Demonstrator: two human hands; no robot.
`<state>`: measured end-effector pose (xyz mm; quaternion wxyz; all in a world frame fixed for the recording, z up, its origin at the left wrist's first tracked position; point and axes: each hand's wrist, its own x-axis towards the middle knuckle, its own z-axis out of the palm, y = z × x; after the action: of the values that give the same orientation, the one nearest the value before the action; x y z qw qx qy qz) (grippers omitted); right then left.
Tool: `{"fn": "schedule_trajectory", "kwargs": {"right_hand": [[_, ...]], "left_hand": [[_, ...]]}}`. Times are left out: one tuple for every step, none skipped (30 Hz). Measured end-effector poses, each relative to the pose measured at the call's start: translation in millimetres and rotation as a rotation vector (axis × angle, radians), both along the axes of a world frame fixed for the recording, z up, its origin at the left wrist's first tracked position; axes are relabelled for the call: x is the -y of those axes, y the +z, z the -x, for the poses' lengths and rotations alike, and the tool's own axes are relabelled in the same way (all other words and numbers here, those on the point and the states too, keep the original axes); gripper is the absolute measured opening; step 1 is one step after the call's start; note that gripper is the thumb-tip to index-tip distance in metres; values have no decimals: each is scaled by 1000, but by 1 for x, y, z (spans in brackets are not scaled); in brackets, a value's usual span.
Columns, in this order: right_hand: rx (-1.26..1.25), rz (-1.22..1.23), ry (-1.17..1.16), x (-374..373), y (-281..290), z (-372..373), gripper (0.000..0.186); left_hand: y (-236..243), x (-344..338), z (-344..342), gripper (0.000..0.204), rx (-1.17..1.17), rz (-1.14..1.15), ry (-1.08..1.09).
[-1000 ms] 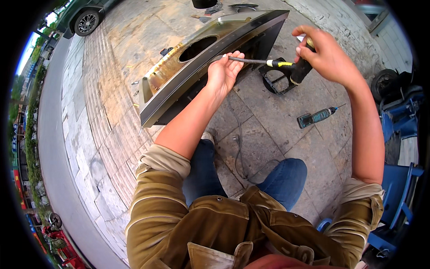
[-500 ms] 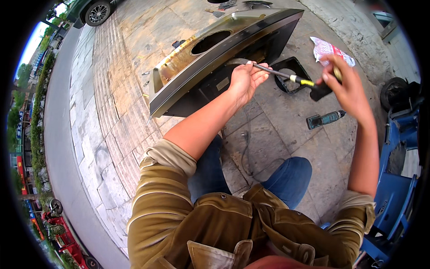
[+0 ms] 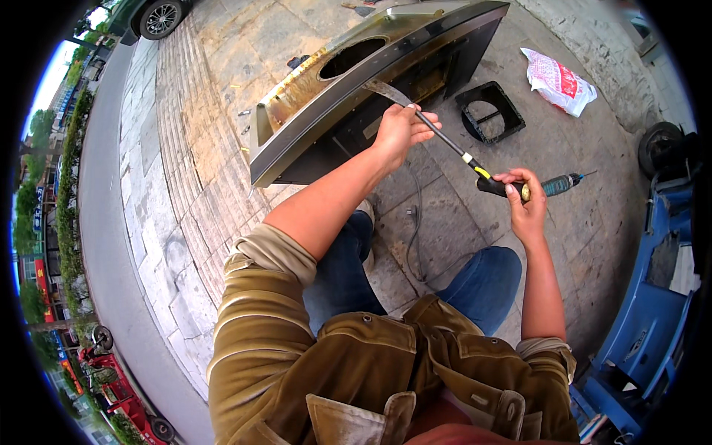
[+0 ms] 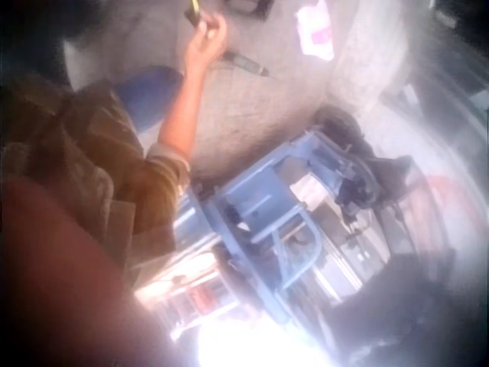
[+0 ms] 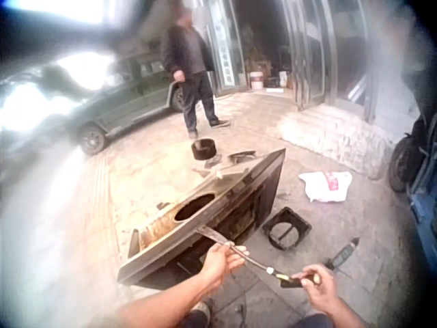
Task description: The person kneels on the ground and uses a cordless drill to remove screws from the back panel of a large appliance. They then use a screwdriver to pry off a metal trim piece and remove a black plastic cover. Another person assists by holding the appliance steady.
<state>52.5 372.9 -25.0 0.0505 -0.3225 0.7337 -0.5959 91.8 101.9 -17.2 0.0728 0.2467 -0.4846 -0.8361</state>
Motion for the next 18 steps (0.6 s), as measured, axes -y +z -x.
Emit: {"fn": "schedule_trajectory", "kwargs": {"right_hand": [[11,15,-6,-1,-3,0,17],[16,13,-5,-1,-4,0,17],[22,11,-4,1,-4,-1,17],[23,9,-4,2,-4,-2,17],[-2,-4,-8,2,-5,-1,17],[-28,-17,-11,2,-7,0,18],[-52,-29,-15,2,-10,1,18],[-35,4,-6,2,-13,1,19],[-16,38,3,2,-17,1,20],[-1,73,13,3,-20,1,21],[106,193,5,5,-23,-1,23],[213,313,-2,10,-27,-5,24],[323,435,-9,14,-32,-8,26],[387,491,-9,17,-44,-10,27],[451,548,-9,19,-59,-13,29],[521,602,-5,24,-65,-14,30],[491,560,36,28,-69,-10,18],[445,546,76,29,-70,-5,13]], "left_hand": [[-1,-1,0,19,14,0,-2],[-3,-1,0,19,28,0,-4],[-4,-1,-1,19,42,0,-6],[-6,1,0,19,23,-2,-12],[-8,5,0,19,4,-4,-17],[-10,7,0,18,-14,-7,-23],[-10,6,1,18,-8,-3,-25],[-9,6,1,18,-1,1,-27],[-9,6,0,18,6,4,-28],[-9,6,0,18,1,8,-30],[-9,7,0,18,-2,12,-32],[-8,7,0,18,-6,16,-33],[-9,8,-1,18,-2,2,-19],[-10,7,0,18,-4,-11,-8],[-11,7,0,18,-7,-24,3],[-11,7,0,18,7,-21,2],[-10,8,-1,18,19,-19,1],[-9,8,-1,17,31,-17,0]]}}
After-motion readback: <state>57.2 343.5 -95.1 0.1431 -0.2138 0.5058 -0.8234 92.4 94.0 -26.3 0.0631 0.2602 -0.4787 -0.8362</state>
